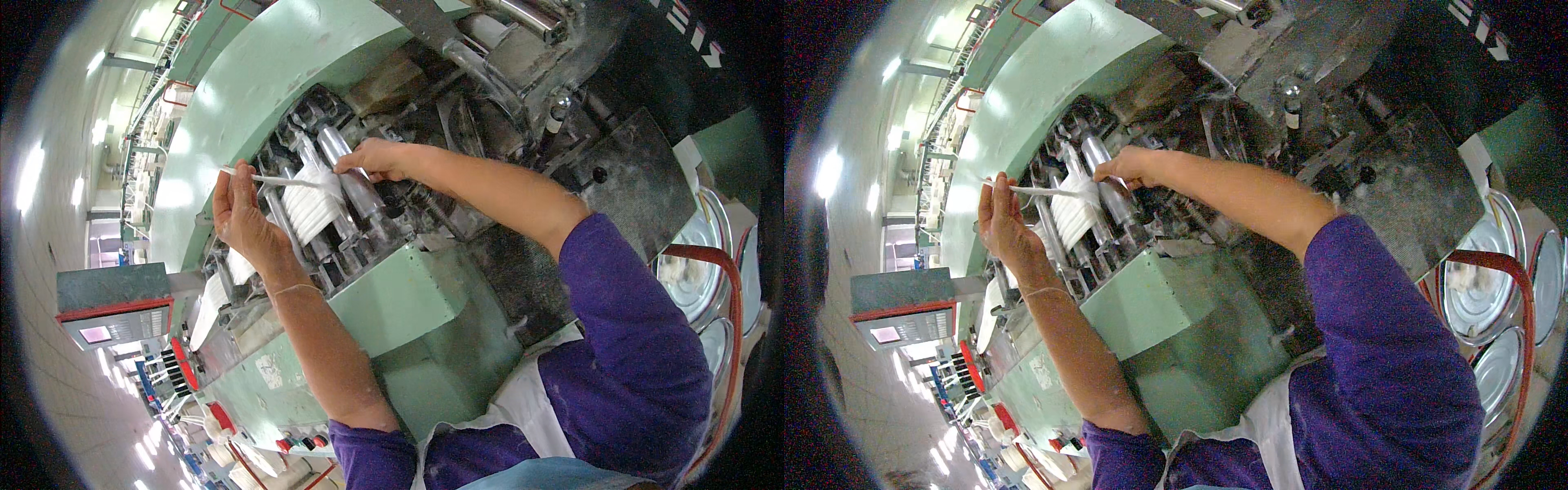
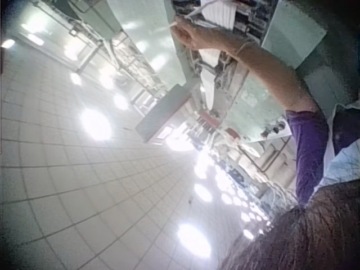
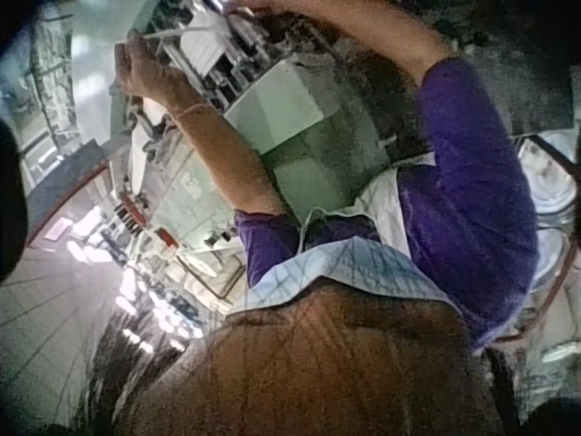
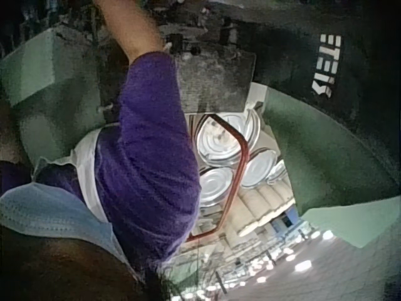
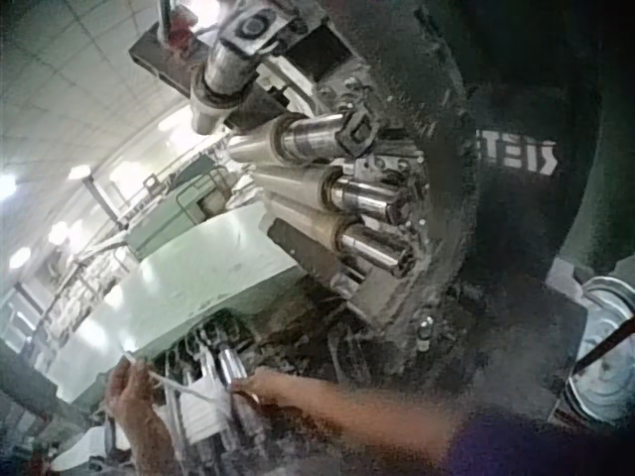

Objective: The person puts on a face mask, then approaches a textile machine and threads white yarn through multiple rollers and guides. The person repeatedly adjusts the yarn path and cleans accumulated lint from the machine components.

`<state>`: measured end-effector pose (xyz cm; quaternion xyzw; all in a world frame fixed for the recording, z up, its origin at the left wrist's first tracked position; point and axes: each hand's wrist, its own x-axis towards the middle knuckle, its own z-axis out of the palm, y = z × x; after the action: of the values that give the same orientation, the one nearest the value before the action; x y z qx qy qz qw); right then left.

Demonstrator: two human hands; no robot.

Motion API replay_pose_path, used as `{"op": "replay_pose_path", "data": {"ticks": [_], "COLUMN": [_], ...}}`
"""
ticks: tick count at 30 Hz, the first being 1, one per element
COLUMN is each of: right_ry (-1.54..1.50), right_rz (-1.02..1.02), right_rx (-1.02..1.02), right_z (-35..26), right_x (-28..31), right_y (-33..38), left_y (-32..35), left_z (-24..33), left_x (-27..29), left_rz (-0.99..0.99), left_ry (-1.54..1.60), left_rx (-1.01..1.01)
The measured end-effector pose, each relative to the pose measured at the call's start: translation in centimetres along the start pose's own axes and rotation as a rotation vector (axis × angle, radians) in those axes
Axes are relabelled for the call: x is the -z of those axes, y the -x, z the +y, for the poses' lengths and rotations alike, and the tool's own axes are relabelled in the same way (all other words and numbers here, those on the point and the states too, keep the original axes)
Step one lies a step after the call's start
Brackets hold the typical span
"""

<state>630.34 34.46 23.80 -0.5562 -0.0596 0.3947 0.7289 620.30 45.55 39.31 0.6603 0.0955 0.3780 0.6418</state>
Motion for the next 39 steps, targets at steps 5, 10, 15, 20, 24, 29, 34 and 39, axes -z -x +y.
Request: {"op": "replay_pose_path", "data": {"ticks": [5, 10, 15, 20, 24, 29, 34, 39], "right_ry": [-0.056, -0.194, -0.194, 0.099, 0.653, 1.037, 0.434, 0.007], "right_rz": [-0.08, -0.216, -0.315, -0.104, -0.231, -0.546, -0.307, -0.29], "right_rx": [-0.039, -0.004, 0.04, 0.113, 0.043, 0.031, 0.023, -0.032], "right_z": [0.2, 0.7, 1.5, 1.7, 1.0, -0.7, -1.3, -0.7], "right_x": [0.2, 2.2, 2.8, 1.2, 1.8, 3.9, 6.6, 7.4], "right_y": [1.1, 2.2, 2.1, 1.3, 1.9, 4.9, 10.2, 14.3], "left_y": [0.2, 0.0, -0.2, -0.2, -0.3, -0.3, -0.1, -0.2], "left_z": [0.0, 0.0, -0.2, -0.3, -0.4, -0.7, -0.7, -0.5], "left_x": [-0.2, 0.1, 0.3, 0.3, 0.5, 0.5, 0.4, 0.3], "left_rz": [0.014, 0.026, 0.055, 0.019, 0.022, 0.019, 0.01, 0.038], "left_ry": [-0.075, -0.049, -0.04, -0.047, -0.027, -0.039, -0.052, -0.033], "left_rx": [-0.008, -0.003, 0.005, 0.01, 0.007, -0.007, -0.013, 0.023]}}
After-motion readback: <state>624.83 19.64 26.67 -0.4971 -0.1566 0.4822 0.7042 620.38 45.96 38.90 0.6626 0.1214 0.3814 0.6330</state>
